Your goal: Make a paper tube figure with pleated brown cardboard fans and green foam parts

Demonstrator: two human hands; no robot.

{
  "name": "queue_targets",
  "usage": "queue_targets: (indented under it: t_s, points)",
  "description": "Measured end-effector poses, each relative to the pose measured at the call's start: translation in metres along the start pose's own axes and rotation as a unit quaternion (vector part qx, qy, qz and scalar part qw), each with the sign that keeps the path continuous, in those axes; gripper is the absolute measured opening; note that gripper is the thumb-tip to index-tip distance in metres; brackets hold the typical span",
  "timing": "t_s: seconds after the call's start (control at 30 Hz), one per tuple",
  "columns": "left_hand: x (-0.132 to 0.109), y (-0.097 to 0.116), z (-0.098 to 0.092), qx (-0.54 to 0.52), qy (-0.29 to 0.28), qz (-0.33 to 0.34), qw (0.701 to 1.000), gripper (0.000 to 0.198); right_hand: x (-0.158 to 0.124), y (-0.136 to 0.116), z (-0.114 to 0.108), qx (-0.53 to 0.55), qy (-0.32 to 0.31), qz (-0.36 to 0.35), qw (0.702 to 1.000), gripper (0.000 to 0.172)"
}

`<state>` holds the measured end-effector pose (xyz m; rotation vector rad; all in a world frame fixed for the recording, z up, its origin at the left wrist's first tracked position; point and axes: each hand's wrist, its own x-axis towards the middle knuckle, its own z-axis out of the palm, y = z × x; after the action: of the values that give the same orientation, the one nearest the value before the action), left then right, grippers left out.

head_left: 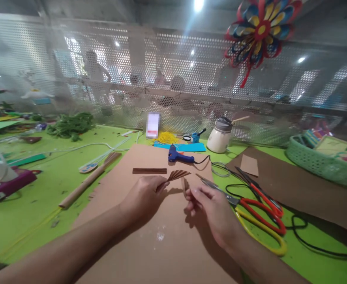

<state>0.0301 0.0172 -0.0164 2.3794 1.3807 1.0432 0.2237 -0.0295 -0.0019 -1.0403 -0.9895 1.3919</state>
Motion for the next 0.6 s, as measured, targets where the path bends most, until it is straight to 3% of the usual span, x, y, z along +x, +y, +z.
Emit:
queue_targets:
  t_s: [0.17,0.37,0.6]
  points:
    - [0.007,-0.005,-0.001,0.034,-0.057,-0.014,0.998,0.03,0.008,-0.013,-0.015,-0.073,0.025,-0.07,0.995,0.03]
    - [0.008,0.009,0.002,0.042,-0.083,0.004,0.996,0.029,0.028,-0.001,-0.038,-0.125,0.069,-0.11,0.984,0.032]
    - [0.013,0.01,0.008,0.053,-0.114,0.008,0.992,0.026,0.031,0.005,-0.048,-0.254,0.047,-0.168,0.951,0.023]
